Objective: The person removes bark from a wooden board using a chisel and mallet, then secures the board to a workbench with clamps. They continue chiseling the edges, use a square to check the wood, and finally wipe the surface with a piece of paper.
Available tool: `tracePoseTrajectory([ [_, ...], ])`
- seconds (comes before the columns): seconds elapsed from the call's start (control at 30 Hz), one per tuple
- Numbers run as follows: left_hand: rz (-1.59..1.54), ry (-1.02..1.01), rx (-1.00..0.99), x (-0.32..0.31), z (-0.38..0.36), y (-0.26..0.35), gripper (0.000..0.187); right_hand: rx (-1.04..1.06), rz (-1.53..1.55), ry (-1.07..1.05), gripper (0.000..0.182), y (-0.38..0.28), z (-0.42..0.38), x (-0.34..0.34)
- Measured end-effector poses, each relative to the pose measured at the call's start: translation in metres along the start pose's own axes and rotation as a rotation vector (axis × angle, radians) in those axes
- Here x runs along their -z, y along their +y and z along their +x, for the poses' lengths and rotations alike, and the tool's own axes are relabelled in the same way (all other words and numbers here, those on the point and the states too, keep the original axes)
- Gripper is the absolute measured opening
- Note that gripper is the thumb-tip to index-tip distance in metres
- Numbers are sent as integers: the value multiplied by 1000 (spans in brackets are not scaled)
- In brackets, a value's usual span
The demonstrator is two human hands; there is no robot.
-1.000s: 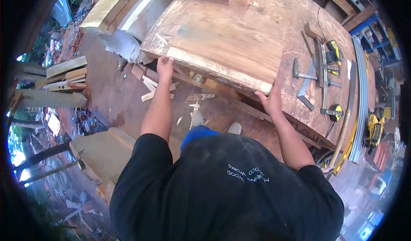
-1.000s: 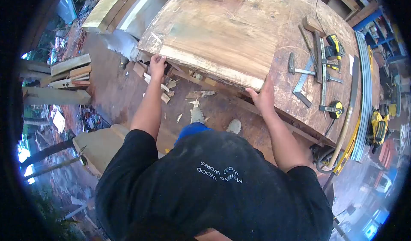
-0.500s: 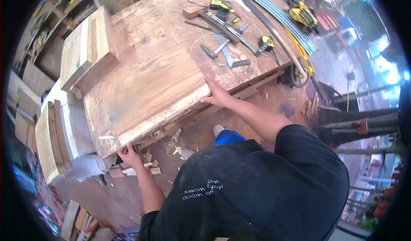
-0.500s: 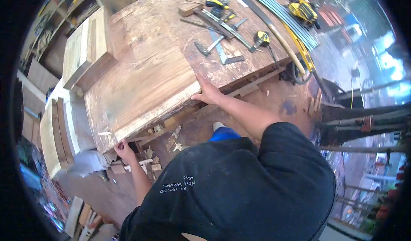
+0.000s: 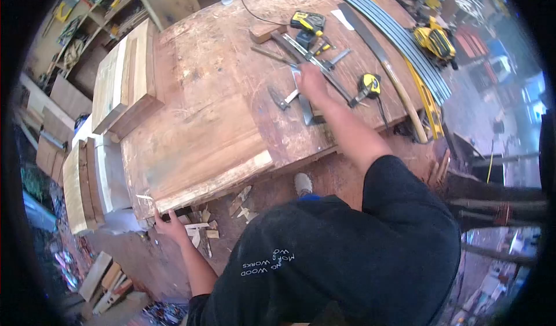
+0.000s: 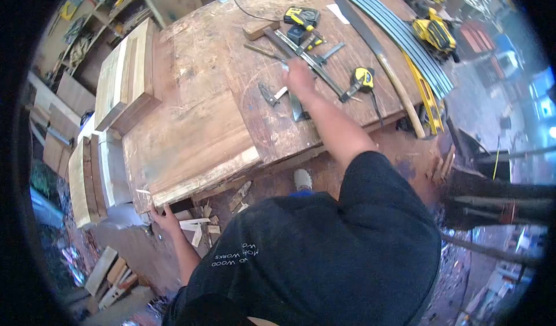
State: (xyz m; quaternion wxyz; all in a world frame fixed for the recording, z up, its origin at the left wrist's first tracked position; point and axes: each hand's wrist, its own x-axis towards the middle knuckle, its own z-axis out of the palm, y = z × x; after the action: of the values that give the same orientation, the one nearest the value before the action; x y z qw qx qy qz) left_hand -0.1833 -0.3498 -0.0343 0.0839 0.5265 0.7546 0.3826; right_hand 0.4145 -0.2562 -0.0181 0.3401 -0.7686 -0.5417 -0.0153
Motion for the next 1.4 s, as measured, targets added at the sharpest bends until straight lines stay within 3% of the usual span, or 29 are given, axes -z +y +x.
tracePoseTrajectory([
  [0.03, 13, 23, 14, -8, -8, 17, 57, 19, 19, -12, 29, 14, 23, -5],
  [0.1, 44, -36, -207, -12, -23, 41, 56, 121, -232, -135, 28, 34, 59, -22],
  [0.23, 37, -149, -232, -35, -62, 82, 52, 232, -436, -415, 32, 40, 113, -68],
  [0.37, 65, -132, -173, -37, -93, 94, 52, 131, -545, -329, 33, 20, 120, -74],
  [0.43, -30, -87, 16, -43, -106, 85, 56, 130, -617, -488, 39, 8, 127, -66],
  [0.5, -122, -88, 426, -51, -114, 76, 69, 156, -599, -584, 43, 22, 146, -83],
  [0.57, -682, -148, 861, -56, -113, 86, 74, 173, -586, -674, 48, 15, 145, -88],
  [0.63, -861, -198, 1048, -75, -100, 75, 75, 97, -480, -681, 50, -6, 139, -76],
  [0.67, -860, -191, 1052, -83, -89, 80, 75, 179, -515, -711, 48, 17, 153, -111],
  [0.73, -815, -177, 919, -101, -77, 86, 67, 209, -490, -728, 47, 13, 150, -108],
  [0.83, -721, -213, 945, -103, -67, 69, 55, 197, -499, -676, 42, 17, 131, -100],
  [0.9, -748, -216, 885, -93, -71, 80, 48, 342, -409, -351, 38, 18, 107, -86],
  [0.97, -800, -199, 884, -94, -72, 79, 47, 241, -274, -214, 42, 48, 108, -124],
  [1.0, -803, -218, 875, -95, -72, 80, 47, 213, -130, -111, 39, 30, 94, -102],
  [1.03, -872, -182, 897, -94, -72, 80, 49, 196, -138, -104, 39, 27, 96, -91],
  [1.1, -927, -162, 921, -88, -78, 78, 52, 112, -306, -528, 37, 28, 95, -75],
  [1.3, -1013, -234, 860, -66, -87, 52, 49, 175, -183, -492, 39, 52, 76, -43],
  [1.37, -980, -267, 874, -67, -84, 51, 51, 554, -253, -239, 32, 26, 55, -27],
  [1.4, -971, -271, 878, -67, -84, 53, 52, 553, -258, -237, 32, 11, 46, -17],
])
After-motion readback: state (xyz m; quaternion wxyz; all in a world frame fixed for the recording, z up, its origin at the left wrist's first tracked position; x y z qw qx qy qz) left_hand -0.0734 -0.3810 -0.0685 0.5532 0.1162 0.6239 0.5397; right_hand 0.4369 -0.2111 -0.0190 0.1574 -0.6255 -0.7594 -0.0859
